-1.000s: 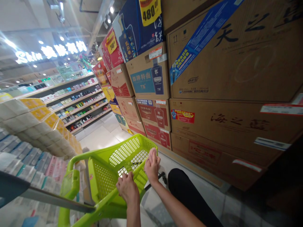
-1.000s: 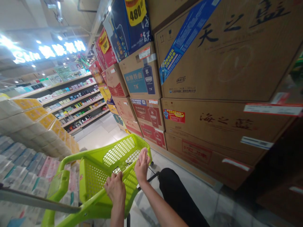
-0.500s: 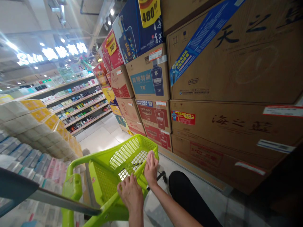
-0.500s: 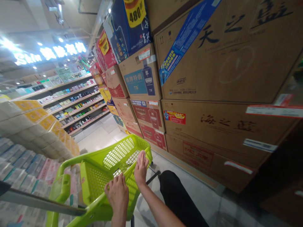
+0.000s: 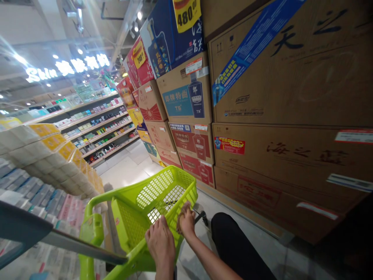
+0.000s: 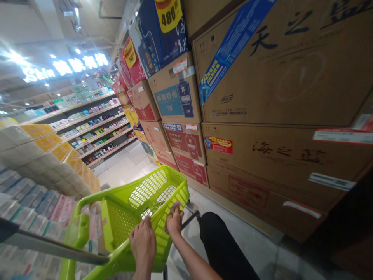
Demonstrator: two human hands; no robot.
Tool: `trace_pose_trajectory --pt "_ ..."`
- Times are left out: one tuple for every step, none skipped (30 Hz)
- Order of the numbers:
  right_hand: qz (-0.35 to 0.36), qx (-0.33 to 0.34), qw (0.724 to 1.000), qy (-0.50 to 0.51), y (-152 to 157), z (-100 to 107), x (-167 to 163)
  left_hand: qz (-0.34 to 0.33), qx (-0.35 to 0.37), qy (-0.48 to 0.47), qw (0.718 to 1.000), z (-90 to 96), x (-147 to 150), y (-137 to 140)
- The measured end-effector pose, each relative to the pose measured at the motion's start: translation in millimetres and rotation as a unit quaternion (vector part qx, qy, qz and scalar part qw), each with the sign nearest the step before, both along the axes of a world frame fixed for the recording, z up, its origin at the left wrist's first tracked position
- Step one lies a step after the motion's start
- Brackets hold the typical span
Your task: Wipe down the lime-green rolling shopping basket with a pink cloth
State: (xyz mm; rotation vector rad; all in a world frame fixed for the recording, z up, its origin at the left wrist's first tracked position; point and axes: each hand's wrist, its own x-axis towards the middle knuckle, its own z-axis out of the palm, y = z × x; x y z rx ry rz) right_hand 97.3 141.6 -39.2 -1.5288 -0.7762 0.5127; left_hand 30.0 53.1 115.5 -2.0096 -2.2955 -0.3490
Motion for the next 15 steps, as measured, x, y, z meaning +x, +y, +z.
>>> trace_pose_trajectory --pt "0.006 0.014 1.0 0.005 -1.2 3.3 -0.4 -0.003 0.006 0.0 1.0 -1.0 -0.8 -0.4" --pt "0.016 0.035 0.999 0.01 -2.5 7.8 -1.0 -0.007 0.011 0.001 1.0 -1.5 -1.5 -0.9" --pt "0.026 0.056 0.998 0.014 -3.7 12.7 -1.7 -0.01 0.013 0.002 1.0 -1.6 -1.9 -1.5" --pt "0.032 0.069 0.997 0.017 -5.0 17.2 -2.6 -0.013 0.013 0.002 1.0 -1.3 -2.1 -2.0" --pt "0.033 0.064 0.997 0.025 -6.1 20.5 -3.6 -0.015 0.012 -0.002 1.0 -1.0 -2.3 -2.4" --pt "0.03 0.038 0.998 0.038 -7.2 22.4 -4.6 -0.014 0.009 -0.008 1.0 -0.8 -2.6 -2.7" --pt "0.022 -0.003 0.998 0.057 -8.0 23.0 -5.7 -0.013 0.007 -0.016 1.0 -1.0 -3.1 -2.8" --pt "0.016 -0.048 0.996 0.076 -8.8 23.0 -7.0 -0.011 0.006 -0.023 1.0 -1.7 -3.7 -2.7" --pt "0.012 -0.081 0.992 0.092 -9.5 23.1 -8.4 -0.01 0.006 -0.028 1.0 -2.6 -4.3 -2.4" --pt "0.011 -0.093 0.991 0.1 -10.5 24.0 -10.2 -0.01 0.007 -0.032 0.999 -3.8 -5.0 -2.1" --pt "0.013 -0.08 0.992 0.099 -11.9 25.8 -12.5 -0.01 0.008 -0.035 0.999 -4.8 -5.4 -1.9" --pt "0.02 -0.045 0.995 0.09 -14.0 28.3 -15.2 -0.009 0.01 -0.037 0.999 -5.5 -5.6 -1.8" --pt "0.031 0.001 0.997 0.074 -16.7 30.9 -18.4 -0.009 0.012 -0.039 0.999 -5.8 -5.5 -1.9" --pt "0.042 0.042 0.997 0.057 -20.3 32.6 -22.0 -0.008 0.012 -0.042 0.999 -5.7 -5.3 -2.3" --pt "0.05 0.069 0.995 0.044 -24.4 32.6 -25.8 -0.006 0.012 -0.045 0.999 -5.2 -4.9 -2.8"
